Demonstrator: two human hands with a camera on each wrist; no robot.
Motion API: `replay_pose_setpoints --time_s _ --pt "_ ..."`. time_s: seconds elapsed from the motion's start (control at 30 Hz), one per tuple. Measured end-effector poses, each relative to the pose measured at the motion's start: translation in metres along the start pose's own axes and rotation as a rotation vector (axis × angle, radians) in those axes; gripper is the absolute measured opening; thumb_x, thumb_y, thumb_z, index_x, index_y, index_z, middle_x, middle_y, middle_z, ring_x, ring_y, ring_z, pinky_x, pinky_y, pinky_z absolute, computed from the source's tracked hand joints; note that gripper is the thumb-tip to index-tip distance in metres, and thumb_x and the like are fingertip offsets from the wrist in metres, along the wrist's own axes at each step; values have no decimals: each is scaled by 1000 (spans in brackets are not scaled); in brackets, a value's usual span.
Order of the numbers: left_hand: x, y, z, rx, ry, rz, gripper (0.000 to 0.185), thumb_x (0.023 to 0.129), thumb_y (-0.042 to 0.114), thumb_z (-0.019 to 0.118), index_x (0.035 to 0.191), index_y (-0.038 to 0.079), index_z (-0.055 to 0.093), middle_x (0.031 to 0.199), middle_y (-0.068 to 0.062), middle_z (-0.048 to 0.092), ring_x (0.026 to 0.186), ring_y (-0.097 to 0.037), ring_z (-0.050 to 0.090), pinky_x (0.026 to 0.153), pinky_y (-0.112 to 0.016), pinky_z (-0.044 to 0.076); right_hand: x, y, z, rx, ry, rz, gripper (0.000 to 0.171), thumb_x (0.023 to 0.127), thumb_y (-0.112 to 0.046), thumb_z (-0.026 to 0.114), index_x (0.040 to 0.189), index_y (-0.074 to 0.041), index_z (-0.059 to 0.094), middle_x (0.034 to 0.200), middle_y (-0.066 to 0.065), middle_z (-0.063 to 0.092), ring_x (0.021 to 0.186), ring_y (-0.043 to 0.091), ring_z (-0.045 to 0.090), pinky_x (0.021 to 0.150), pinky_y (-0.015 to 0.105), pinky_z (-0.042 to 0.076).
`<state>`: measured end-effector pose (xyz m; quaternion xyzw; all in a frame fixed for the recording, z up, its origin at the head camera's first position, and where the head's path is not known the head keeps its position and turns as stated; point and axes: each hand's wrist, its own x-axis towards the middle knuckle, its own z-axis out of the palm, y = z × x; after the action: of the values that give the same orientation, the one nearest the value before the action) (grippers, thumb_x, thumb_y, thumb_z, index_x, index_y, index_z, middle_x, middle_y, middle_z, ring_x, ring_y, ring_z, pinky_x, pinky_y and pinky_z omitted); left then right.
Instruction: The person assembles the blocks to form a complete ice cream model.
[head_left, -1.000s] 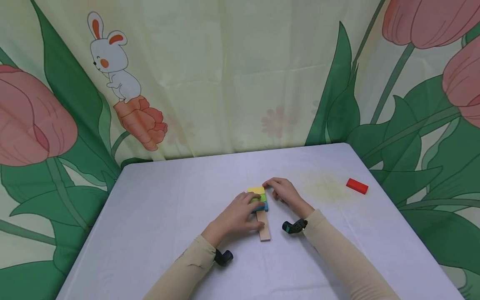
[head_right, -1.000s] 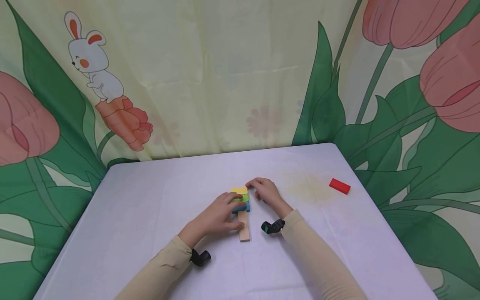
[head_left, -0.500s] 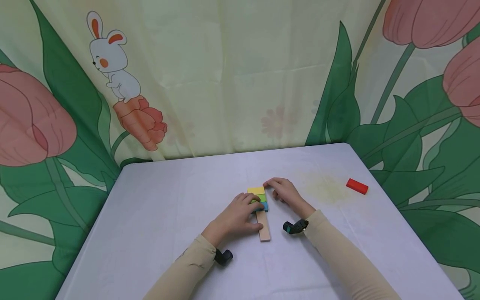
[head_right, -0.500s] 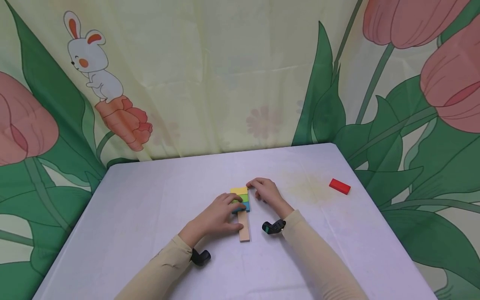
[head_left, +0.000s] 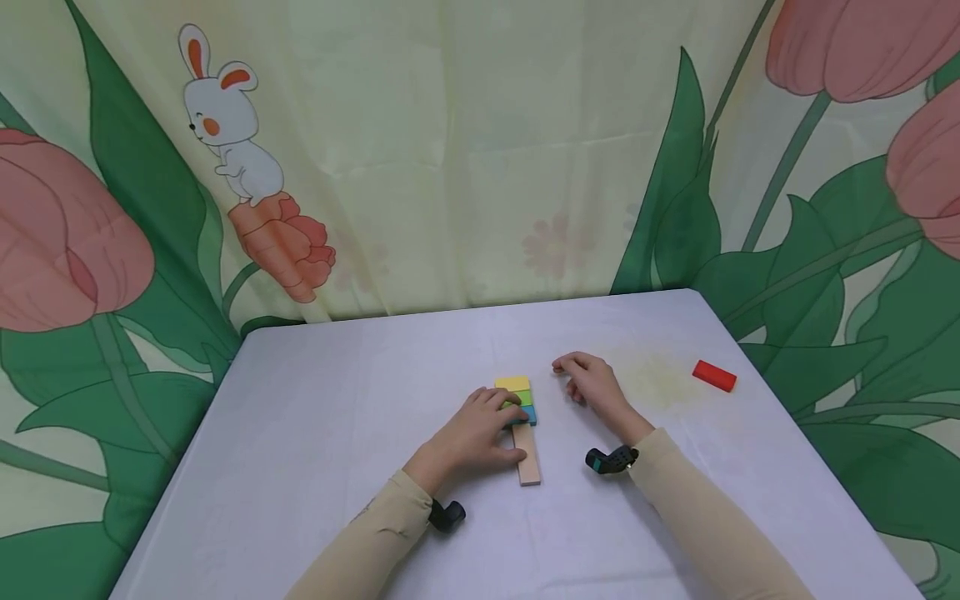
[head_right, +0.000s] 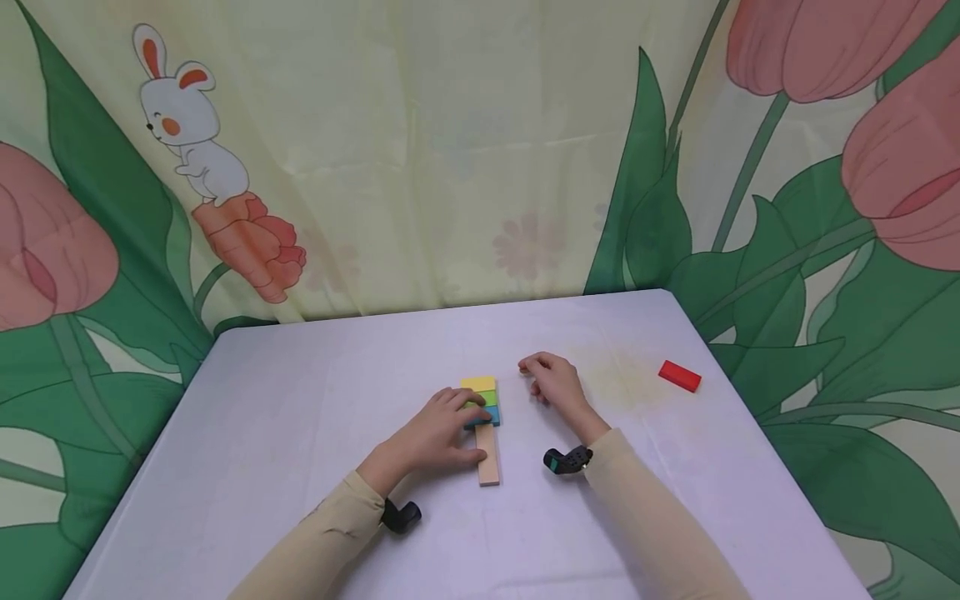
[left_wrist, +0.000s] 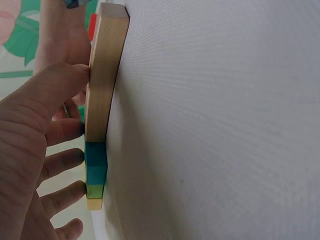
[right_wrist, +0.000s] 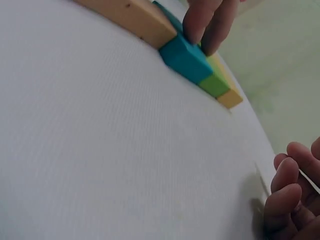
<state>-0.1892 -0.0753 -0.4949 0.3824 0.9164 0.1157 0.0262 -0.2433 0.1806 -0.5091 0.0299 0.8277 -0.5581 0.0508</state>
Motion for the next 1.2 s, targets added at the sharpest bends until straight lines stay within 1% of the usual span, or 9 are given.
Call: replay_pose_setpoints --time_s 0.17,0.3,0.4,0.57,0.63,0.77,0.9,1.0,1.2 --pt "0 2 0 3 4 -3 48 92 54 69 131 26 65 141 3 54 138 -22 47 123 -49 30 -5 8 -19 -201 76 -90 26 105 -28 54 114 -13 73 104 10 70 61 18 58 54 29 48" --pt "0 4 0 13 -1 -15 47 93 54 69 130 26 65 141 3 54 140 -22 46 122 -54 30 -12 14 -37 -304 95 -142 28 105 -30 53 116 -14 72 103 10 72 61 17 60 56 30 48" --pt "0 5 0 23 -13 -26 48 93 55 68 131 26 65 141 4 54 141 -22 45 123 -54 29 -18 19 -50 -362 104 -161 28 105 -29 53 118 -12 72 113 11 72 69 19 63 63 31 51" --pt "-1 6 0 33 -6 -30 47 92 54 69 130 27 66 140 4 55 140 -22 46 122 -55 29 -31 28 -74 -451 147 -180 29 105 -28 54 121 -10 71 126 14 69 93 27 64 77 35 56" --pt "-1 6 0 39 3 -25 46 92 54 69 129 27 66 139 4 55 140 -22 46 122 -55 29 -36 31 -84 -480 170 -183 29 105 -27 54 122 -10 70 125 15 69 96 29 64 77 34 56" --pt "-1 6 0 45 5 -25 46 92 54 69 129 27 66 138 5 55 139 -22 46 122 -54 30 -43 36 -106 -523 205 -190 28 104 -24 56 122 -9 70 118 16 69 92 30 62 72 32 55" --pt "0 5 0 42 -8 -34 46 92 54 69 130 27 66 138 5 55 140 -21 45 122 -54 29 -49 39 -124 -552 222 -185 30 103 -23 55 122 -6 70 121 19 68 100 35 62 79 45 58" --pt "0 5 -1 35 -13 -38 46 92 54 69 130 27 66 137 5 54 140 -22 45 122 -55 29 -52 40 -135 -573 245 -174 32 104 -22 52 122 -4 69 126 22 65 112 40 59 90 57 54" --pt "0 6 -2 29 -11 -35 45 92 53 70 128 26 66 136 4 55 139 -23 46 122 -56 29 -54 51 -154 -631 322 -190 28 102 -15 55 120 1 68 122 27 61 114 46 51 90 63 49"
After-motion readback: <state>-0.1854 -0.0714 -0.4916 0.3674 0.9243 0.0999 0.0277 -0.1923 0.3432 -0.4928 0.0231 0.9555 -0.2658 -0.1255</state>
